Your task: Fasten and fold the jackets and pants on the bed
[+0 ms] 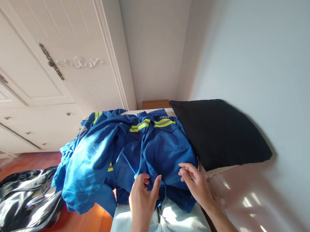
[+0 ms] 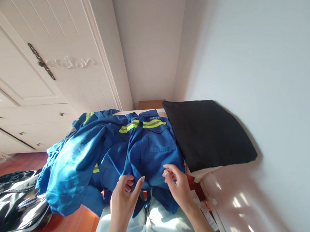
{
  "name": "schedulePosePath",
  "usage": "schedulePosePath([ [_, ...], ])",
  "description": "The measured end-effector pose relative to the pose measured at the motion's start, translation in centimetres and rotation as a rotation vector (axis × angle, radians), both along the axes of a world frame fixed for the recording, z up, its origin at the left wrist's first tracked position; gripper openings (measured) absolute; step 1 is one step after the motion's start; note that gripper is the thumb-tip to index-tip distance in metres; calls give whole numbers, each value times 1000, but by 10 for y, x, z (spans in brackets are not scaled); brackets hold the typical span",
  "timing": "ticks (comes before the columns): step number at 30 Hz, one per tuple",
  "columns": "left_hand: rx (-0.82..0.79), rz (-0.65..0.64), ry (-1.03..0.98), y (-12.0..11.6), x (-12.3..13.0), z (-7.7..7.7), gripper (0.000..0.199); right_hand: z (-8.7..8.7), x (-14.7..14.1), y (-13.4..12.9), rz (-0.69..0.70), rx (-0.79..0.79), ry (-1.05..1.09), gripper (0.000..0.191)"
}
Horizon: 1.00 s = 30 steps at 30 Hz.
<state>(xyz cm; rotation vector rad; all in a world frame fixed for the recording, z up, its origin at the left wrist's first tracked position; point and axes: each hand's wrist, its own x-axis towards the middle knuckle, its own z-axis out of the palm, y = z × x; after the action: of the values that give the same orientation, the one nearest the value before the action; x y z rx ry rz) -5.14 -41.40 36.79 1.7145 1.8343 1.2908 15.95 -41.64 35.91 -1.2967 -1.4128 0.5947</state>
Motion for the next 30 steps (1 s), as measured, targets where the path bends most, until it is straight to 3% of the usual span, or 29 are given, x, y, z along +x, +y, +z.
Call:
schedulePosePath([
  [5,-4,94,127,5,15,-29,59,-40,40,-10,-355,10,93,31],
  [8,65,106,164,7,21,-38,79,-51,47,-6,-371,13,14,23],
  [10,97,86,119,6,25,-41,74,-57,46,-2,-356,12,-18,17],
  [12,123,61,1,3,27,-43,61,-63,41,0,-363,17,-15,17],
  [15,134,57,-255,-3,21,-48,50,-74,34,-1,-415,48,-30,32],
  [19,93,15,-691,-4,-1,-60,38,-97,30,1,-433,63,-64,54],
  [22,49,40,-846,-1,-17,-66,33,-114,35,7,-422,-5,23,59],
  [24,31,82,-776,-3,-20,-67,32,-120,39,11,-433,-53,59,62],
  [26,28,124,-575,-9,-16,-67,37,-119,43,13,-427,-112,80,64],
  [30,-37,121,-147,-20,0,-77,50,-104,43,15,-391,-194,167,60],
])
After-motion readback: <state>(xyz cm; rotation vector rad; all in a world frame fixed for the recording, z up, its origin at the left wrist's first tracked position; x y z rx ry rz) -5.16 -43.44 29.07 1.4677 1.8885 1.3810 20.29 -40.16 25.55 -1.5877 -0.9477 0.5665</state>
